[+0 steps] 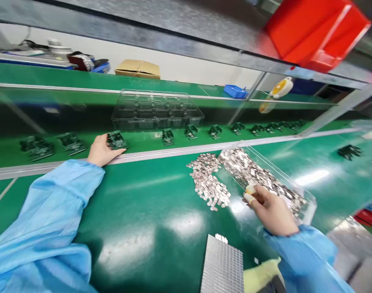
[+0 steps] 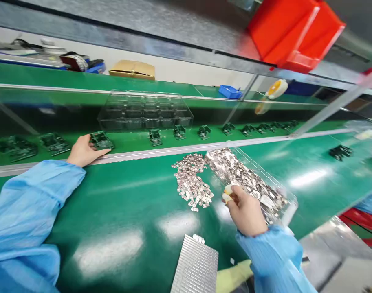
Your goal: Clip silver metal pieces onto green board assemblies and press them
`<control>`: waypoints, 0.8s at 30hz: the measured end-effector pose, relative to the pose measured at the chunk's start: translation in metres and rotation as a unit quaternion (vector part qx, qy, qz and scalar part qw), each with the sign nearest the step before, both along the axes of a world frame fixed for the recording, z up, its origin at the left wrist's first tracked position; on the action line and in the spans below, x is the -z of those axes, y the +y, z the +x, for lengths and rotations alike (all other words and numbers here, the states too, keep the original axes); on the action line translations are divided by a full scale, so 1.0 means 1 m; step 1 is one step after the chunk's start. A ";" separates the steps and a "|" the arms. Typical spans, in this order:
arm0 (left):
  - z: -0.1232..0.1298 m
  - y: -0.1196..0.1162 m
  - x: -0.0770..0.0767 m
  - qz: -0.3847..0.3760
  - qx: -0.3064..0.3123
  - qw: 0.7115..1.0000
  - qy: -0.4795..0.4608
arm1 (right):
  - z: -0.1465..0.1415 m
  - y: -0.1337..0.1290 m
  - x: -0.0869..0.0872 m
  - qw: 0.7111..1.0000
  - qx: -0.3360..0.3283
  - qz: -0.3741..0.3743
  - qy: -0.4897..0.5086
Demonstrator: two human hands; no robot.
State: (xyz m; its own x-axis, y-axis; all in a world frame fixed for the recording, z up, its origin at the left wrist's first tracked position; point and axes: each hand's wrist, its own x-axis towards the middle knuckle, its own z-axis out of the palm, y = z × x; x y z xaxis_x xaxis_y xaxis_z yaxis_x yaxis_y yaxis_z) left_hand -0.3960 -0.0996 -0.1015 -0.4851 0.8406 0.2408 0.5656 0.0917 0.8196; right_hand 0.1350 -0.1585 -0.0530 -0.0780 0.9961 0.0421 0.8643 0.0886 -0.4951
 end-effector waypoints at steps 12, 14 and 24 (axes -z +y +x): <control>0.291 -0.143 0.019 -0.064 0.428 0.816 -0.383 | -0.047 -0.182 0.036 0.822 0.185 0.062 0.534; 0.313 -0.163 0.016 -0.071 0.458 0.781 -0.418 | -0.051 -0.190 0.040 0.817 0.194 0.067 0.539; 0.327 -0.182 0.012 -0.109 0.519 0.753 -0.389 | -0.056 -0.199 0.044 0.908 0.165 0.148 0.354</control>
